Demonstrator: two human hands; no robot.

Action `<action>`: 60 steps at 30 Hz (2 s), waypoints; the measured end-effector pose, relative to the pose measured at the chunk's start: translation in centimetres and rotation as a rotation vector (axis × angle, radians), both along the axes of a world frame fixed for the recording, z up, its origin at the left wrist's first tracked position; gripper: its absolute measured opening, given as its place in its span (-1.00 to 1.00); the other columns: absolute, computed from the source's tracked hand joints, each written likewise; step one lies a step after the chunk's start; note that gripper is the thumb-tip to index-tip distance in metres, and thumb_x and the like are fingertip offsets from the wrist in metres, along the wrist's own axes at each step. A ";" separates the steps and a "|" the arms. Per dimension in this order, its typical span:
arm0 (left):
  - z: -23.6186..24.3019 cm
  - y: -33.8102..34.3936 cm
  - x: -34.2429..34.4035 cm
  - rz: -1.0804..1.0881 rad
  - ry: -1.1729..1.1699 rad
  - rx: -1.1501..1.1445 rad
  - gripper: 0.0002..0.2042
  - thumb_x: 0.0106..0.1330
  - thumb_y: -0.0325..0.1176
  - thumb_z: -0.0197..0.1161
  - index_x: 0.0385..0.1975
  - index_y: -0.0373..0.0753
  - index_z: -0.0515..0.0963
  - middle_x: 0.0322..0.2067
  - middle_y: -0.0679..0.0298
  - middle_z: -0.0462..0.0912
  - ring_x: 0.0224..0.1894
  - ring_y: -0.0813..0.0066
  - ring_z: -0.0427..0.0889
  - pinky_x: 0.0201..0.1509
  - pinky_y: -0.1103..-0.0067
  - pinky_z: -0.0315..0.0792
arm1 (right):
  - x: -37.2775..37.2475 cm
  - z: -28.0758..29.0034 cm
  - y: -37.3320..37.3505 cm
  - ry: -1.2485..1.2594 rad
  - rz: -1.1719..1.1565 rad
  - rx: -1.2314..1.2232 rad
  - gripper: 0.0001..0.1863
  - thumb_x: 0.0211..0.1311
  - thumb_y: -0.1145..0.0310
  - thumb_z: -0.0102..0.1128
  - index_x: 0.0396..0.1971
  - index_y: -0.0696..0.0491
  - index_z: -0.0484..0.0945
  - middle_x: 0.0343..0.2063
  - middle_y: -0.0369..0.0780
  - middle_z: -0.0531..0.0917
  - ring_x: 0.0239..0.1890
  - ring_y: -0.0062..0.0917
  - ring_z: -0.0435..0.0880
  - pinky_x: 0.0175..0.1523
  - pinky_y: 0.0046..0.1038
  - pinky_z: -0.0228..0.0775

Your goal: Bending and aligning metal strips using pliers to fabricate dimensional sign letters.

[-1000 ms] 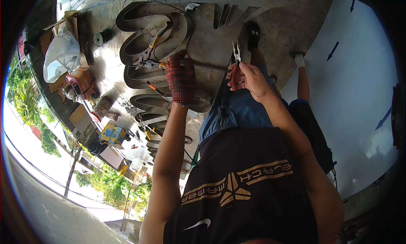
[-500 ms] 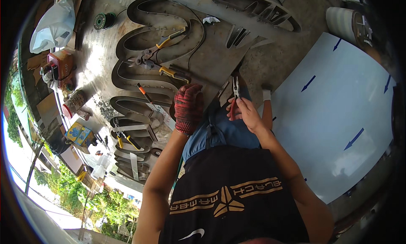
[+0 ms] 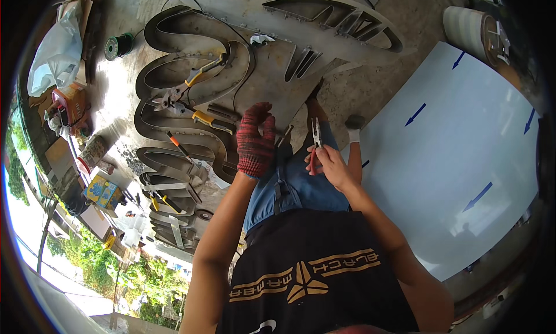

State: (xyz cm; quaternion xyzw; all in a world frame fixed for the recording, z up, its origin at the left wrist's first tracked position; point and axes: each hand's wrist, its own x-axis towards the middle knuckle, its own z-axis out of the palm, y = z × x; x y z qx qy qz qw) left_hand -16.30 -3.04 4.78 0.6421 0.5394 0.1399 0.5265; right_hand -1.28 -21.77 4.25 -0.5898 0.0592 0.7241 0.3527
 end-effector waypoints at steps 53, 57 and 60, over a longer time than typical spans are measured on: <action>-0.7 -7.5 2.5 0.408 -0.383 -0.785 -0.63 0.55 -0.31 0.13 0.27 -0.30 0.49 0.04 0.21 0.67 0.05 0.46 0.62 0.21 0.52 0.48 | 13.1 2.7 -1.0 -0.233 0.383 0.042 -0.62 0.61 0.19 -0.10 0.07 0.21 0.50 -0.21 -0.16 0.69 -0.32 -0.53 0.70 -0.26 -0.47 0.61; 0.0 -9.3 1.7 0.258 -0.253 -0.564 -0.64 0.50 -0.25 0.16 0.18 -0.30 0.57 -0.05 0.22 0.74 -0.01 0.46 0.64 0.17 0.53 0.46 | 13.2 4.0 -0.5 -0.287 0.387 0.082 -0.62 0.60 0.18 -0.08 0.08 0.20 0.50 -0.22 -0.17 0.69 -0.34 -0.54 0.70 -0.27 -0.48 0.59; 2.1 -9.0 0.5 0.085 0.013 -0.476 -0.64 0.49 -0.25 0.17 0.18 -0.26 0.58 -0.07 0.15 0.75 0.02 0.38 0.67 0.19 0.48 0.47 | 12.8 4.9 -0.4 -0.350 0.404 0.101 -0.61 0.60 0.17 -0.08 0.09 0.20 0.49 -0.22 -0.17 0.70 -0.36 -0.55 0.70 -0.29 -0.49 0.57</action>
